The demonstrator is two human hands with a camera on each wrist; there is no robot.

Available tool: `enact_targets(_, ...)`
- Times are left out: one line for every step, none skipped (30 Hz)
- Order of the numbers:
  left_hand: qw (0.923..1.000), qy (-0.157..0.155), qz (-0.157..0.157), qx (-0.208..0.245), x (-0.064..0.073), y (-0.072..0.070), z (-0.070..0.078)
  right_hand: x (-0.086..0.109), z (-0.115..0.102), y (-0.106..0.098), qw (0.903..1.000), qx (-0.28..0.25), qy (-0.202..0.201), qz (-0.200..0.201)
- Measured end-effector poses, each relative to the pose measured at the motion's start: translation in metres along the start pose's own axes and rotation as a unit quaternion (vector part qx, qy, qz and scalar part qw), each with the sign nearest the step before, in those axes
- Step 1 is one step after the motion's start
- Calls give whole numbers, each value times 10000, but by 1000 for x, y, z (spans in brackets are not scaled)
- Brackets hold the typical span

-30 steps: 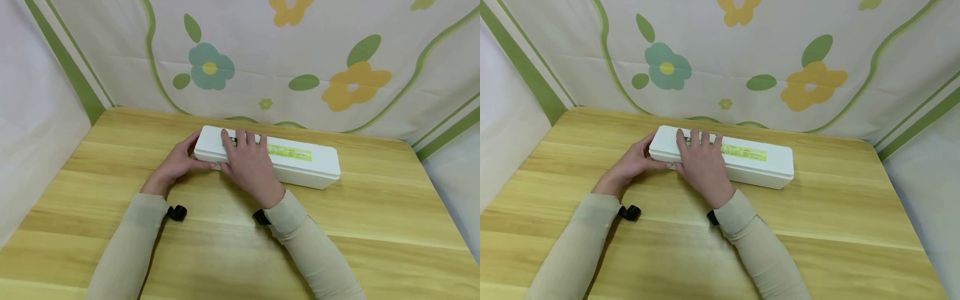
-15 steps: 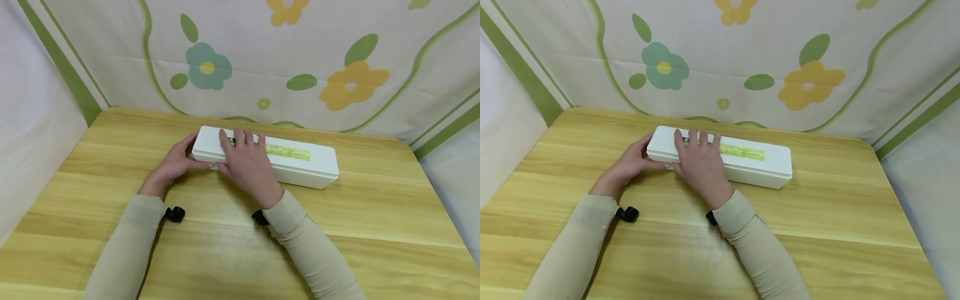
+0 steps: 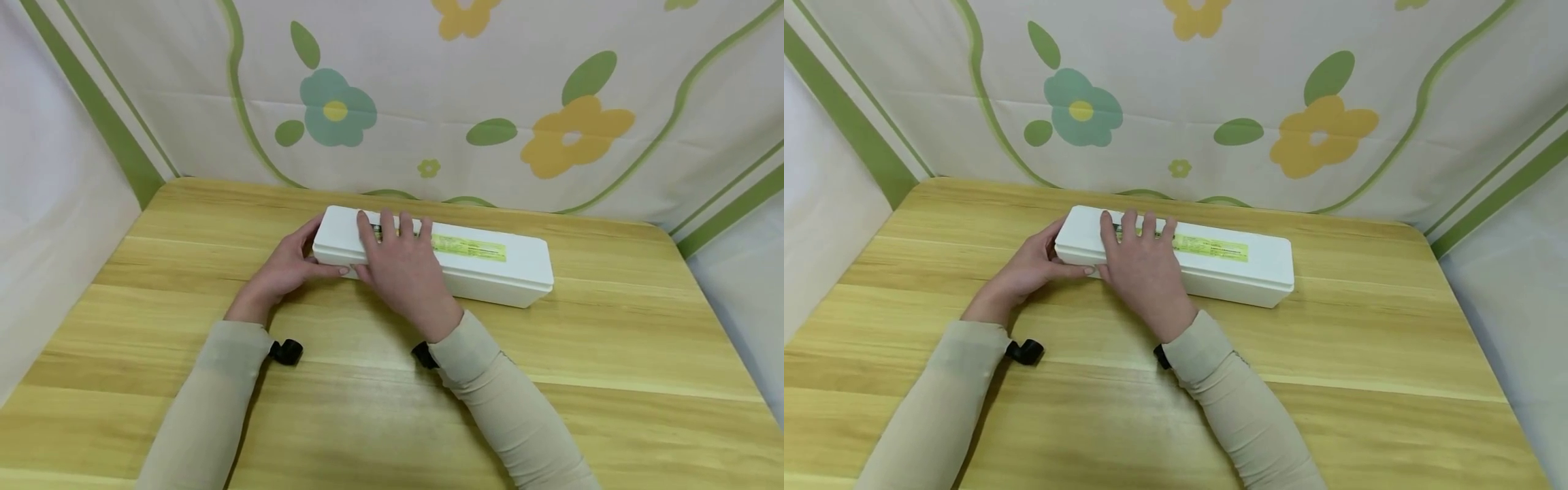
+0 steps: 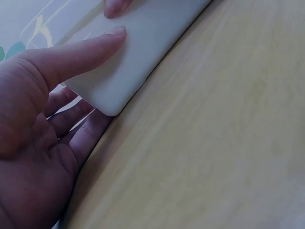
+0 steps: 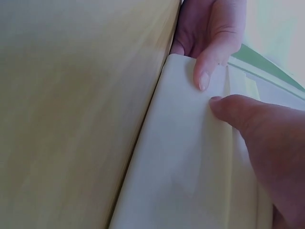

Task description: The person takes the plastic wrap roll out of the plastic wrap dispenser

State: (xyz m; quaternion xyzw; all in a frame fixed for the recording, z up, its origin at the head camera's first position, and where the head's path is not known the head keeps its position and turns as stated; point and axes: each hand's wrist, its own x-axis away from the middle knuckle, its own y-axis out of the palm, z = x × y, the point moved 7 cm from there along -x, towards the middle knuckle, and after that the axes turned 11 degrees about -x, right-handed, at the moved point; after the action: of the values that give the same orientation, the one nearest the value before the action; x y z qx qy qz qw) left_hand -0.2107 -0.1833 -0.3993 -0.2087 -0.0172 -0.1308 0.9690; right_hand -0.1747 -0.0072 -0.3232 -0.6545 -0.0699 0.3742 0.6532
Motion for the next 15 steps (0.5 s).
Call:
enact_targets(10000, 17, 12, 7, 0, 0, 1, 0, 1, 0, 10000, -12, 10, -41)
enact_targets(10000, 32, 13, 8, 0, 1, 1, 0, 1, 0, 10000, -32, 24, -70)
enact_targets(10000, 38, 11, 24, 1, 1, 2, 0, 2, 0, 9999, -52, 35, -94)
enact_targets(10000, 44, 6, 21, 1, 1, 3, 0, 3, 0, 9999, -66, 44, -107)
enact_targets(10000, 37, 13, 22, 1, 1, 3, -1, 4, 0, 9999, -93, 57, -111)
enact_targets(10000, 32, 20, 13, 1, 1, 3, -1, 4, 0, 9999, -120, 67, -95)
enact_targets(10000, 19, 36, 15, 1, 1, 3, -1, 4, -1, 9998, -153, 74, -71)
enact_targets(10000, 20, 34, -3, 1, 0, 2, -1, 5, -1, 9998, -180, 83, -46)
enact_targets(10000, 18, 30, -27, 1, 0, 2, -2, 5, -1, 9998, -198, 84, -29)
enact_targets(10000, 13, 35, -48, 1, 0, 2, -2, 5, -1, 9997, -219, 91, -9)
enact_targets(10000, 9, 39, -67, 1, -1, 2, -2, 5, -1, 9996, -245, 104, 6)
enact_targets(10000, 9, 27, -87, 1, -1, 2, -2, 5, -2, 9996, -265, 111, 26)
enact_targets(9999, 11, 9, -103, 1, -1, 1, -3, 5, -1, 9995, -286, 124, 37)
enact_targets(10000, 4, 2, -98, 1, -1, 1, -3, 5, -1, 9994, -307, 141, 40)
enact_targets(10000, -11, 6, -84, 1, -1, 0, -3, 5, -1, 9993, -333, 158, 39)
